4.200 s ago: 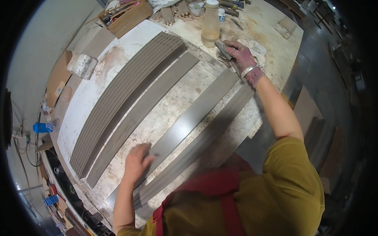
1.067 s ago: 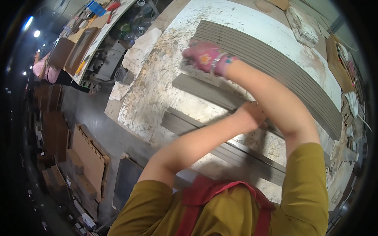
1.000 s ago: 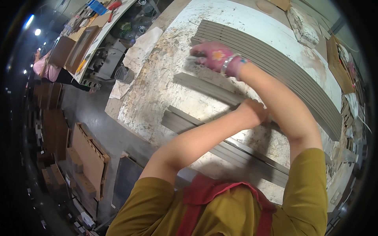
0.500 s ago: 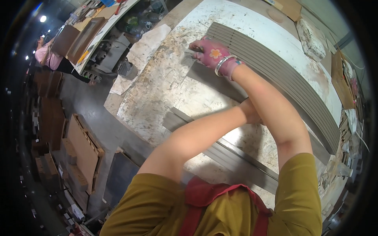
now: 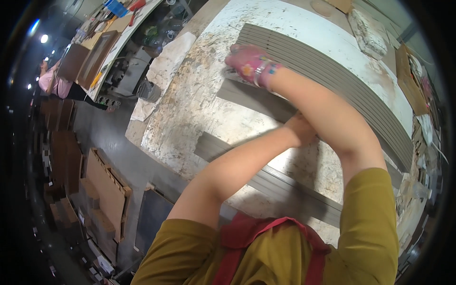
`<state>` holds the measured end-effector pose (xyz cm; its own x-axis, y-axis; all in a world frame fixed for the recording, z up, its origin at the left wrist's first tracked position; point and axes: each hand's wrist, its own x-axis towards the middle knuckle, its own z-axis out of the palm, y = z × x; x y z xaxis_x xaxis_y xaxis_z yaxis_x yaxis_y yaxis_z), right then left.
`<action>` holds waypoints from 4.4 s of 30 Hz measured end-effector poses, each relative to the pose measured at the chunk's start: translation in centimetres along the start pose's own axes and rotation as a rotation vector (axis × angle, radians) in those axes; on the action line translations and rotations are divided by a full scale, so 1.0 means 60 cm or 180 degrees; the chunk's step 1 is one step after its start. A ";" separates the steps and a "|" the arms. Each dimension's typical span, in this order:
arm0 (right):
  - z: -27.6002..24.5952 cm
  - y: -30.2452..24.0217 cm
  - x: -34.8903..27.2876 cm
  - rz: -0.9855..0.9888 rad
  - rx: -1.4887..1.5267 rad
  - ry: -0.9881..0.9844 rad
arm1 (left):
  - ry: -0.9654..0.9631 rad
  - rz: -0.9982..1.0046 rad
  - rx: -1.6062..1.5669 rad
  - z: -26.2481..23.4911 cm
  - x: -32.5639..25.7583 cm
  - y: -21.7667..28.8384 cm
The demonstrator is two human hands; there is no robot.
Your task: The person sands wooden furniture components by hand with a sanding block at a workbench.
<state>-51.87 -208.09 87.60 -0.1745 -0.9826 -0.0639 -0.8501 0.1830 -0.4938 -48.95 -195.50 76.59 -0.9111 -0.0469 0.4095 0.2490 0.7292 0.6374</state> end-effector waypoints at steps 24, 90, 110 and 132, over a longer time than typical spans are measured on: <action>-0.155 0.539 -1.125 0.3650 0.0665 0.2565 | -0.1237 -0.0073 0.1273 0.097 0.083 0.117; -0.121 0.618 -1.085 0.3520 0.0266 0.2401 | -0.1078 0.0030 0.1552 0.174 0.161 0.128; -0.101 0.249 -0.557 0.0510 0.0100 0.1158 | -0.1902 -0.0876 0.1606 0.017 0.022 0.077; -0.062 0.082 -0.070 -0.0385 0.0024 0.0316 | -0.1121 -0.0408 -0.0500 0.008 0.093 0.045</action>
<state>-57.14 -202.92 88.65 -0.1195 -0.9894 0.0823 -0.8642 0.0629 -0.4992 -53.54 -193.48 80.27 -0.9880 0.1261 0.0891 0.1485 0.6181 0.7719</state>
